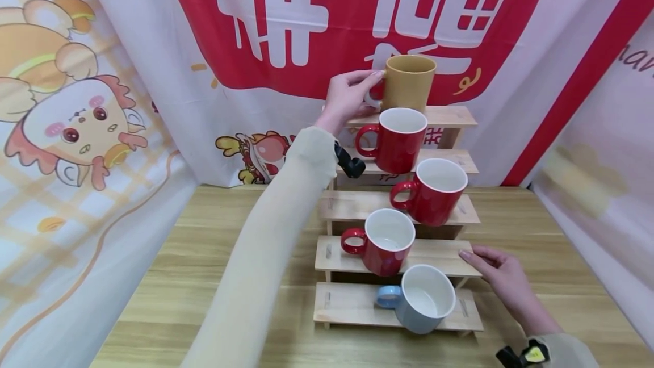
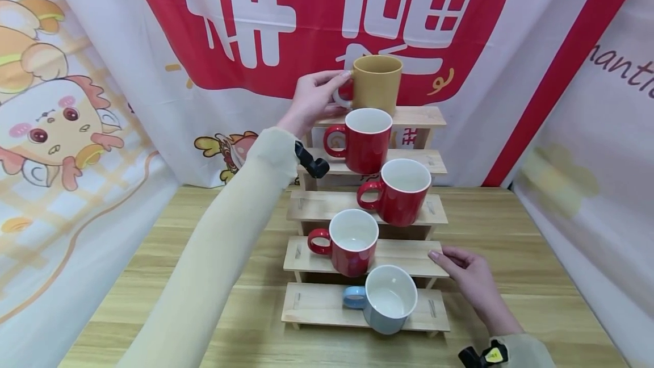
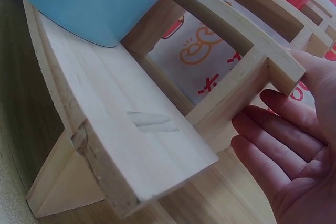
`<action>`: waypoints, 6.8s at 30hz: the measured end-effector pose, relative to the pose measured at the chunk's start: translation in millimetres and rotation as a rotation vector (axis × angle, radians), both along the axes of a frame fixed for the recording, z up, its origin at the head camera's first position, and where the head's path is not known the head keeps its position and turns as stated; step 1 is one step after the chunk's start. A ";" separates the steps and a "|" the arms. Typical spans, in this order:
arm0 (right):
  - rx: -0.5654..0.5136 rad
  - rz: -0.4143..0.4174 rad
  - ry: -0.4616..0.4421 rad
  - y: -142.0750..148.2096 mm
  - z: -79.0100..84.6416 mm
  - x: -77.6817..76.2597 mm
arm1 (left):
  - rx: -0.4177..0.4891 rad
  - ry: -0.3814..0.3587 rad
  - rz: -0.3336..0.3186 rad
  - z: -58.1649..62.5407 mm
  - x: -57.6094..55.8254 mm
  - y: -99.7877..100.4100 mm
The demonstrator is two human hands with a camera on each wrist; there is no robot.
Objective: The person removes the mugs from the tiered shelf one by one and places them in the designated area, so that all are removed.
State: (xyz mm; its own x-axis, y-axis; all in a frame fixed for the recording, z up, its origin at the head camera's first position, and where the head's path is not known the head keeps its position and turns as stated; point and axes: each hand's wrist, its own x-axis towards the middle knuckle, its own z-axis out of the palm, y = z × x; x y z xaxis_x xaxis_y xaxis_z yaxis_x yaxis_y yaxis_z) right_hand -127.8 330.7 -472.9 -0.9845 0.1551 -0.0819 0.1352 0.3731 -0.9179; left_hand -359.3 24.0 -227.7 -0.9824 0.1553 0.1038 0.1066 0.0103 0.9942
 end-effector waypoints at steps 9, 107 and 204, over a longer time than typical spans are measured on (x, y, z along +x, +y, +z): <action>0.013 -0.016 -0.005 -2.5 0.8 -0.3 | -0.006 0.035 0.047 -2.1 3.4 5.6; -0.061 -0.064 0.011 -8.7 -2.4 2.3 | 0.017 -0.007 0.628 -281.1 71.0 -170.5; -0.063 -0.061 -0.014 -9.7 -3.5 1.5 | 0.123 0.196 -0.041 -82.1 72.9 -82.2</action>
State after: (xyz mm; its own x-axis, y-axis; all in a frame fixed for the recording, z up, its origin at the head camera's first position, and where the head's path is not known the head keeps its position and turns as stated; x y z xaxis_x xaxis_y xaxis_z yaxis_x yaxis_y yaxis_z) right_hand -126.3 321.0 -476.5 -0.9721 0.2088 -0.1072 0.1688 0.3050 -0.9373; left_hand -286.4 -58.2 -309.8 -0.9348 0.1691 0.3124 0.2956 -0.1175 0.9481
